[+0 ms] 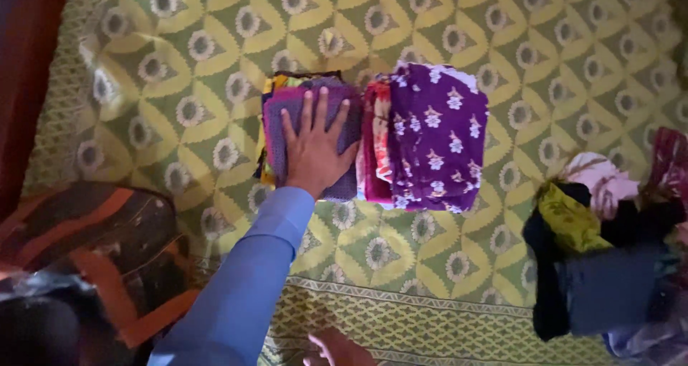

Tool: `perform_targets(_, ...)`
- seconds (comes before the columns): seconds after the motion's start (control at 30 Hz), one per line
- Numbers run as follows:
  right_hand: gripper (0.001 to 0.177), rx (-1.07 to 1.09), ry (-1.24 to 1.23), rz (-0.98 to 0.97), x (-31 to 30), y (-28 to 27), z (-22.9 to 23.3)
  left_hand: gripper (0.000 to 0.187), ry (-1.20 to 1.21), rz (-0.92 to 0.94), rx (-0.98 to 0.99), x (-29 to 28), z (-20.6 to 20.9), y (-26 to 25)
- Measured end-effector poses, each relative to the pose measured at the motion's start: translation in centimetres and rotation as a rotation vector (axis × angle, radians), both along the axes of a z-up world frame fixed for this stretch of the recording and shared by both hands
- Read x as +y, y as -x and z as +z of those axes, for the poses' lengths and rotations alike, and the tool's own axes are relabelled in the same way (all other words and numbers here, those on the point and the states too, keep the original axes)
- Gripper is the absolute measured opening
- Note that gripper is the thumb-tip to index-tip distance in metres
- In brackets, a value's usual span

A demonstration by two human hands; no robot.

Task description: The person folds several garments one by one on a patterned bedsheet. They smooth and fold a lime green top, a purple patterned cloth, dark gray pants, a blue patterned cloth, and a white cloth with blue floral print, stacking each folded item on the left side of the bed.

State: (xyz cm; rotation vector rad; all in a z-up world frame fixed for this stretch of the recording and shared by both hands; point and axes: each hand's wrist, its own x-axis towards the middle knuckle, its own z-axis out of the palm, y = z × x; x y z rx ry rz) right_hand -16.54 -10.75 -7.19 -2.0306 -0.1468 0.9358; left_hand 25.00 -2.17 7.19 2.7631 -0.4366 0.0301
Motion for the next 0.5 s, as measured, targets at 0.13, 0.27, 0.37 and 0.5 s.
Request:
perform_targets(0.13, 0.055, -0.094, 0.045, 0.106, -1.5, -1.5, 0.9, 0.080, -0.010, -0.006, -0.017, -0.4, -2.0, -1.0)
perform_targets(0.27, 0.038, -0.060, 0.038, -0.154, -2.8, -7.0, 10.2, 0.081, 0.016, -0.008, -0.018, 0.4, -3.3, -1.9)
perform_targets(0.37, 0.033, -0.114, 0.040, -0.364, -2.9, -8.7, 13.2, 0.082, -0.012, -0.005, -0.002, 0.5, -3.5, -2.0)
perform_targets(0.5, 0.032, -0.359, 0.010, -0.531, -3.5, -7.8, 14.3, 0.086, -0.031, -0.003, 0.036, 0.4, -3.3, -2.0)
